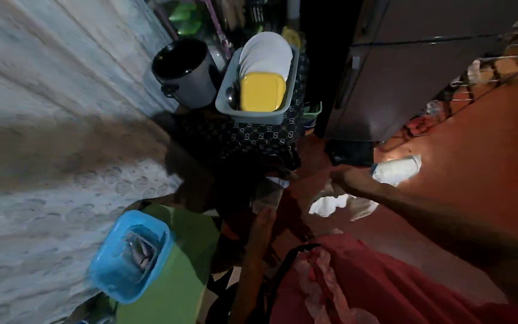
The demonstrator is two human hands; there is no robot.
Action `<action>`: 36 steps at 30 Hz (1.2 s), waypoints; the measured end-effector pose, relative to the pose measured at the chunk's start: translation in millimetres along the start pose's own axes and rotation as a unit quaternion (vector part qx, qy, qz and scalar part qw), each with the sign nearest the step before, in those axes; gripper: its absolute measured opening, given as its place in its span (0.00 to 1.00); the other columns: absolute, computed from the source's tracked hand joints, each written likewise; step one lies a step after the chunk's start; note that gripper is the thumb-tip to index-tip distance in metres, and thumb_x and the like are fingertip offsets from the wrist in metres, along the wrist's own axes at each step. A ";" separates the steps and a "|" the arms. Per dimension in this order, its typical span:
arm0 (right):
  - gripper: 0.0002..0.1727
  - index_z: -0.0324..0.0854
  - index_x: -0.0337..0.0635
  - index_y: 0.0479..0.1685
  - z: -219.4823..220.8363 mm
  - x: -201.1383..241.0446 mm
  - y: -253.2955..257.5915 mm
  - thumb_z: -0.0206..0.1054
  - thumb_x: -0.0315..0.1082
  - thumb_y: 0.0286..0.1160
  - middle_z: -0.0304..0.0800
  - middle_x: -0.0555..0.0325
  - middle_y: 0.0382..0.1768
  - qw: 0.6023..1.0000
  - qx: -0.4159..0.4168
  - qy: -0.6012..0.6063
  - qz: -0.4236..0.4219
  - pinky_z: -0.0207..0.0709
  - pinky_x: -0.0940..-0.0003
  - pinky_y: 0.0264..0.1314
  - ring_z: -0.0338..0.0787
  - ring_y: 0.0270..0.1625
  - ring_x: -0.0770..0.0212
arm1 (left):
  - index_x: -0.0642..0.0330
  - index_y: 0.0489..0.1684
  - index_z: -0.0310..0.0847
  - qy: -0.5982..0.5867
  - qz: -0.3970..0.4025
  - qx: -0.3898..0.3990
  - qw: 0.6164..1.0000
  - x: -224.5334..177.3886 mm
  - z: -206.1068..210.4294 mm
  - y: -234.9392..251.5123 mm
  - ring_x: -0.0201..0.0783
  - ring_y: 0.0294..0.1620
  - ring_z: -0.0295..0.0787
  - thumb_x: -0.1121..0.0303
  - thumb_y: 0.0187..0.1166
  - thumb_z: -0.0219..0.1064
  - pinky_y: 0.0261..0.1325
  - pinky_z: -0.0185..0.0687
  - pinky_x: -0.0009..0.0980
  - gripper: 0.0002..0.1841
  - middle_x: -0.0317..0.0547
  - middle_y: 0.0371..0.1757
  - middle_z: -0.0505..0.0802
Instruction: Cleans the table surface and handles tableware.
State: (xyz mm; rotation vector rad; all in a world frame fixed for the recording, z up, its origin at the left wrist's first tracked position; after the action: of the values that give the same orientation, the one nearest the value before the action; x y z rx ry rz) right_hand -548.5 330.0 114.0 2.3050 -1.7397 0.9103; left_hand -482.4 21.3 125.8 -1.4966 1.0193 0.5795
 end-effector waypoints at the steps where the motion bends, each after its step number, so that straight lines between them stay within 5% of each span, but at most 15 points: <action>1: 0.18 0.85 0.38 0.65 -5.7 -4.9 0.9 0.56 0.38 0.91 0.89 0.33 0.59 1.000 0.015 0.012 0.019 0.73 0.27 0.69 0.87 0.65 0.30 | 0.67 0.84 0.66 0.041 0.049 0.033 0.997 -14.5 6.9 3.3 0.46 0.77 0.79 0.66 0.89 0.57 0.77 0.76 0.42 0.25 0.58 0.80 0.79; 3: 0.15 0.88 0.38 0.59 -18.9 3.1 -11.6 0.61 0.35 0.88 0.93 0.38 0.52 0.999 -0.017 0.030 -0.009 0.79 0.31 0.63 0.92 0.57 0.36 | 0.69 0.85 0.63 0.105 0.146 0.081 0.980 -38.0 27.9 7.7 0.46 0.81 0.75 0.67 0.83 0.65 0.81 0.73 0.39 0.31 0.60 0.82 0.76; 8: 0.09 0.89 0.35 0.46 -52.6 49.7 -31.0 0.63 0.26 0.81 0.90 0.53 0.33 0.963 -0.094 0.169 -0.188 0.83 0.63 0.42 0.86 0.33 0.65 | 0.69 0.88 0.58 0.143 0.305 0.142 0.931 -72.6 70.6 30.7 0.50 0.84 0.69 0.55 0.65 0.82 0.83 0.67 0.46 0.51 0.62 0.85 0.72; 10: 0.09 0.88 0.34 0.43 -73.8 68.4 -43.0 0.61 0.26 0.80 0.88 0.58 0.31 0.938 -0.146 0.194 -0.247 0.80 0.74 0.37 0.81 0.30 0.74 | 0.67 0.87 0.61 0.163 0.303 0.173 0.923 -78.7 79.7 38.3 0.50 0.82 0.73 0.57 0.64 0.83 0.82 0.70 0.48 0.49 0.61 0.81 0.77; 12: 0.10 0.87 0.35 0.43 -100.4 82.3 -56.0 0.60 0.28 0.81 0.87 0.64 0.32 0.920 -0.203 0.198 -0.270 0.79 0.83 0.37 0.80 0.31 0.82 | 0.71 0.73 0.74 0.203 0.294 0.190 0.914 -77.3 83.9 42.9 0.50 0.69 0.83 0.59 0.68 0.82 0.74 0.78 0.49 0.37 0.63 0.68 0.85; 14: 0.10 0.87 0.34 0.45 -125.7 89.3 -67.9 0.59 0.28 0.83 0.88 0.66 0.35 0.906 -0.241 0.213 -0.275 0.80 0.85 0.41 0.82 0.34 0.84 | 0.73 0.56 0.83 0.236 0.296 0.197 0.904 -70.3 84.4 50.6 0.47 0.55 0.88 0.60 0.72 0.79 0.62 0.84 0.45 0.24 0.60 0.53 0.90; 15: 0.10 0.86 0.36 0.46 -135.7 89.9 -72.2 0.58 0.29 0.85 0.87 0.69 0.35 0.900 -0.247 0.225 -0.280 0.80 0.86 0.41 0.82 0.35 0.85 | 0.73 0.58 0.82 0.231 0.298 0.190 0.907 -67.1 81.8 52.5 0.48 0.55 0.88 0.60 0.73 0.78 0.62 0.83 0.45 0.25 0.60 0.53 0.90; 18: 0.09 0.83 0.44 0.45 -151.4 94.4 -77.4 0.57 0.30 0.87 0.85 0.76 0.31 0.880 -0.237 0.266 -0.313 0.79 0.88 0.35 0.81 0.30 0.86 | 0.61 0.88 0.62 0.150 0.321 0.125 0.927 -67.5 66.7 51.9 0.52 0.73 0.80 0.58 0.74 0.77 0.70 0.81 0.49 0.41 0.59 0.78 0.78; 21: 0.09 0.81 0.44 0.42 -148.3 112.3 -74.2 0.55 0.28 0.88 0.81 0.76 0.27 0.876 -0.199 0.287 -0.333 0.75 0.89 0.28 0.77 0.25 0.85 | 0.46 0.95 0.49 0.120 0.355 0.126 0.919 -83.0 55.8 43.6 0.45 0.84 0.71 0.53 0.76 0.73 0.75 0.79 0.47 0.46 0.43 0.91 0.65; 23: 0.09 0.80 0.43 0.42 -144.7 126.3 -70.2 0.54 0.28 0.88 0.80 0.76 0.27 0.877 -0.192 0.278 -0.342 0.73 0.89 0.26 0.76 0.24 0.85 | 0.50 0.90 0.60 0.108 0.341 0.164 0.919 -97.4 53.0 38.0 0.39 0.75 0.79 0.63 0.75 0.74 0.73 0.81 0.43 0.40 0.45 0.82 0.78; 26: 0.10 0.82 0.40 0.47 -150.7 130.5 -69.6 0.55 0.30 0.89 0.82 0.73 0.31 0.888 -0.236 0.230 -0.320 0.76 0.87 0.32 0.78 0.29 0.84 | 0.67 0.62 0.83 0.127 0.291 0.148 0.937 -110.2 38.4 43.6 0.38 0.49 0.92 0.69 0.77 0.73 0.58 0.88 0.42 0.18 0.52 0.50 0.94; 30: 0.10 0.82 0.39 0.50 -153.4 111.0 -68.6 0.56 0.33 0.89 0.83 0.68 0.37 0.908 -0.313 0.168 -0.220 0.78 0.85 0.43 0.80 0.36 0.84 | 0.66 0.44 0.87 0.090 0.314 0.102 0.939 -109.8 -4.3 49.5 0.30 0.38 0.88 0.68 0.80 0.70 0.44 0.89 0.31 0.08 0.43 0.41 0.90; 36: 0.09 0.82 0.40 0.48 -131.8 104.8 -63.3 0.57 0.34 0.89 0.82 0.70 0.34 0.922 -0.296 0.181 -0.170 0.77 0.88 0.41 0.80 0.34 0.87 | 0.66 0.51 0.90 0.203 0.407 0.016 0.891 -110.6 -45.0 55.8 0.35 0.49 0.86 0.68 0.81 0.69 0.58 0.83 0.32 0.11 0.49 0.47 0.89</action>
State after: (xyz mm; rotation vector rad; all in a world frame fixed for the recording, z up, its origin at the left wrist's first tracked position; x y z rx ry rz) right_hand -525.8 320.3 292.2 1.8139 -1.1925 0.5855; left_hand -593.1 11.1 196.6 -1.1300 2.0086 0.8340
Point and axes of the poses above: each hand's wrist, its own y-axis towards the middle knuckle, its own z-axis out of the palm, x = y × z, the point moved 3 cm from there along y, towards the middle knuckle
